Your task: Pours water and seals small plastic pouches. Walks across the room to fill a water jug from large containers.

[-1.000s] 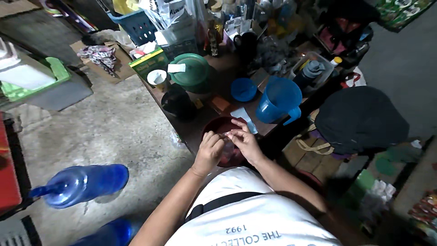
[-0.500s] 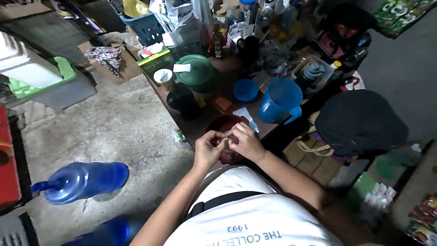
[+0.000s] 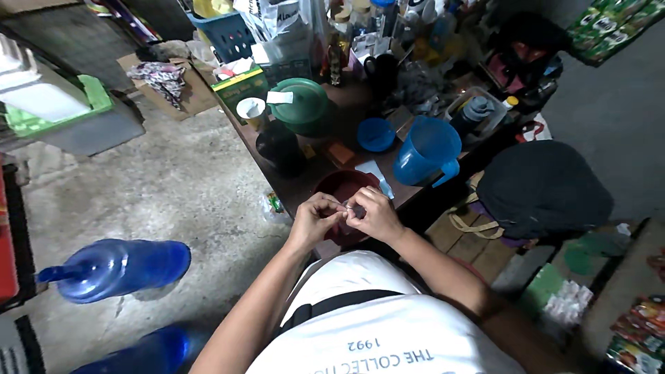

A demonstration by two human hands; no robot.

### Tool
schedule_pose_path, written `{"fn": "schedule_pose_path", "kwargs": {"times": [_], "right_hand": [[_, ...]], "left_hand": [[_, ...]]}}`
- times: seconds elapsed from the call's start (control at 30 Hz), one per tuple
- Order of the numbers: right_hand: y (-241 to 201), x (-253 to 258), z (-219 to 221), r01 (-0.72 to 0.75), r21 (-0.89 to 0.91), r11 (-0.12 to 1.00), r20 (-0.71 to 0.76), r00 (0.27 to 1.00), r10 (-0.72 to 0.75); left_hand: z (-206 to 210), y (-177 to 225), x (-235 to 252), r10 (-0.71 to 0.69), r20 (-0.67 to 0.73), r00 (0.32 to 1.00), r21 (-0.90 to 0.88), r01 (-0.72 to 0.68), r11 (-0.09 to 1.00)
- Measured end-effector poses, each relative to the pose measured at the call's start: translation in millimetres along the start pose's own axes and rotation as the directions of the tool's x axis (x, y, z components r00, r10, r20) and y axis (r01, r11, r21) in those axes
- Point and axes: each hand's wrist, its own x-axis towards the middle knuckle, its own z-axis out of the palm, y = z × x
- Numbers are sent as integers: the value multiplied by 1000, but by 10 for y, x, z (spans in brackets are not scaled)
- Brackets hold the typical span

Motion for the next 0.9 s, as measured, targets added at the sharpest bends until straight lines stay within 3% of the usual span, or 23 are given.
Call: {"fn": "schedule_pose_path", "kwargs": {"times": [0.2,0.33,0.47,0.73,0.83,0.9], "right_hand": [[8,49,-76,31,39,999,60,998,-33],[31,74,-139,62,61,996,118,991,-69],[22,71,-173,45,58,997,148,988,-54],[72,98,-243,62,103,993,201,976,-82],[53,65,-245,-26,131,991,188,982,1],[33,68,-283,-173,222,960,230,966,121]], "left_hand": [[45,12,42,-79,-74,994,-66,74,995],[90,-70,17,64,-74,995,-114,-73,991],[130,-172,27,168,-121,978,-15,-171,985],[162,-221,79,196,-156,968,62,-188,980],[205,-217,93,189,-189,964,75,-177,981],[230,-208,106,179,-198,964,92,-164,982]]}}
